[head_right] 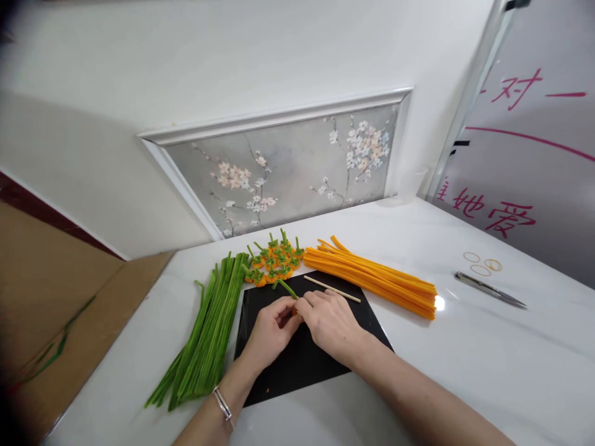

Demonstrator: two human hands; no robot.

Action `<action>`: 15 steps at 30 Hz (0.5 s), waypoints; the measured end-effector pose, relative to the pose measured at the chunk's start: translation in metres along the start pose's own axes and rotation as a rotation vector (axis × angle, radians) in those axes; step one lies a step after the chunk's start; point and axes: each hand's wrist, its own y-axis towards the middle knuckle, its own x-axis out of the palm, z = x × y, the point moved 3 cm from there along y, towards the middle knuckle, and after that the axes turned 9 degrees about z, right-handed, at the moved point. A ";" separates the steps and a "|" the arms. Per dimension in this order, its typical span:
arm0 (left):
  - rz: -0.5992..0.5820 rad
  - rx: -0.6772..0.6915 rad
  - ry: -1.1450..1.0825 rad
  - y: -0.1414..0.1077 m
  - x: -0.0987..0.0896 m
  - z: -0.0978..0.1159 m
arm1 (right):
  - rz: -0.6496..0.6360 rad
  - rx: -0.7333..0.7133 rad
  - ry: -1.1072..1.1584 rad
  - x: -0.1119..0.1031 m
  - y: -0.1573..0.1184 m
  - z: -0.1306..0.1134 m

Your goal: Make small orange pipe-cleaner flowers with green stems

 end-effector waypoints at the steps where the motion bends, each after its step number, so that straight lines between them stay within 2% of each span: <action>1: 0.008 0.028 0.046 0.000 0.000 0.001 | -0.004 -0.016 0.028 -0.001 0.000 0.000; 4: 0.020 0.080 0.094 0.000 -0.001 0.007 | 0.038 0.004 0.267 -0.011 0.004 0.006; 7: -0.032 0.108 0.052 -0.002 0.001 0.013 | 0.165 0.254 0.577 -0.020 0.007 0.024; 8: -0.058 0.129 0.044 -0.002 0.003 0.015 | 0.160 0.316 0.620 -0.020 0.008 0.029; 12: -0.098 0.228 0.065 -0.005 0.008 0.020 | 0.062 0.305 0.693 -0.009 0.008 0.028; 15: -0.067 0.253 0.050 -0.005 0.008 0.020 | 0.126 0.326 0.792 -0.001 0.008 0.024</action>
